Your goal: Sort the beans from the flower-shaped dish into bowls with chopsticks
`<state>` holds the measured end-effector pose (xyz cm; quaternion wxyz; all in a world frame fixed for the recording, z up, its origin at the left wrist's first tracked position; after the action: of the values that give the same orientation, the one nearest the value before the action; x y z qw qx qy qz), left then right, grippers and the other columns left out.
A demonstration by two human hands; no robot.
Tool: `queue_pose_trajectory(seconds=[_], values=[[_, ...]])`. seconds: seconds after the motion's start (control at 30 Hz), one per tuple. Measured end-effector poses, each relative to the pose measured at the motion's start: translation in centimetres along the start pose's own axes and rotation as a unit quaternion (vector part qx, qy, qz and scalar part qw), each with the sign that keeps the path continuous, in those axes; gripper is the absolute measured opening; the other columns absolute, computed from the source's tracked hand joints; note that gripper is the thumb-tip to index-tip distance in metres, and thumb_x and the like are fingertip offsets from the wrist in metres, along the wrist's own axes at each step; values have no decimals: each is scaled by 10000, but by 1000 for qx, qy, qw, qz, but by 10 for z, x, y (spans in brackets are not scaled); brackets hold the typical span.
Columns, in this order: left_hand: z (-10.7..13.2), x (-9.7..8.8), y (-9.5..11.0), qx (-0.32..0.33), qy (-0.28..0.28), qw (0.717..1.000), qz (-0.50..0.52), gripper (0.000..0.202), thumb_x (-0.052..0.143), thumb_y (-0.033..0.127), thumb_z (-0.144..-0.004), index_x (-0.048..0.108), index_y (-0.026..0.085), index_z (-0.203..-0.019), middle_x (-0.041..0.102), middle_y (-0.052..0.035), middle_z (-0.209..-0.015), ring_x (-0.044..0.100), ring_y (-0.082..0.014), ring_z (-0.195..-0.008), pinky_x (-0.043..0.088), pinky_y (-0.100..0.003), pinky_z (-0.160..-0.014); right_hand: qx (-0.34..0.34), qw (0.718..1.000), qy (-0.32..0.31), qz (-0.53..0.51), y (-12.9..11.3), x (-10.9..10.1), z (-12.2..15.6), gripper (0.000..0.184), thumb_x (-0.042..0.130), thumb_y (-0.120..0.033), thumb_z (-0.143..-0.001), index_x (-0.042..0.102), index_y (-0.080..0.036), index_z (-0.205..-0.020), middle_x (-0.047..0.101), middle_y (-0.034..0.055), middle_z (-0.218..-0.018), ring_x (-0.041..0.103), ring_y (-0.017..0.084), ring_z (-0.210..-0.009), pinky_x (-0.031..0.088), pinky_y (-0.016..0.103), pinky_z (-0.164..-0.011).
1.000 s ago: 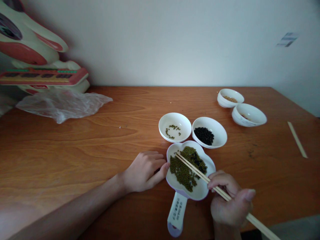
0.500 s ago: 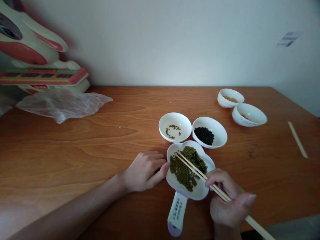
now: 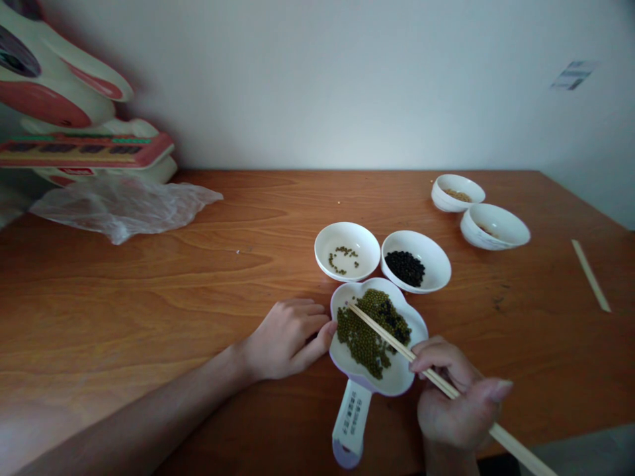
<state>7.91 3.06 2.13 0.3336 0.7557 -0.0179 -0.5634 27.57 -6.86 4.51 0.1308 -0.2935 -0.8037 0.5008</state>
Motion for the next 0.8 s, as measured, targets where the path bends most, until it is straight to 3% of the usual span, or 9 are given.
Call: queue_pose_trajectory(seconds=[0.5, 0.8], values=[[0, -2, 0, 7, 18, 1000, 10, 396, 350, 296, -1097, 559, 179, -781, 622, -29, -768, 544, -150, -718, 412, -298, -706, 22, 999, -31, -12, 4, -1, 3, 848, 130, -766, -982, 634, -200, -601, 582, 51, -562, 579, 193, -545, 409, 342, -515], [0, 1, -1, 2, 1, 1000, 9, 382, 326, 308, -1104, 508, 186, -791, 608, -25, -788, 525, -157, -734, 378, -315, -721, 29, 997, -64, -2, 8, 4, 5, 843, 123, -772, -977, 633, -198, -629, 596, 56, -589, 586, 197, -563, 409, 346, -522]])
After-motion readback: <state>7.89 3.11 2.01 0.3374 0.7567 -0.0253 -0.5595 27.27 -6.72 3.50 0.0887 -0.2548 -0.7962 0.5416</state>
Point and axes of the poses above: each hand's wrist, its own z-axis away from the middle knuckle, its own x-axis out of the palm, y = z × x, the point moved 9 cm from there along -z, towards the middle knuckle
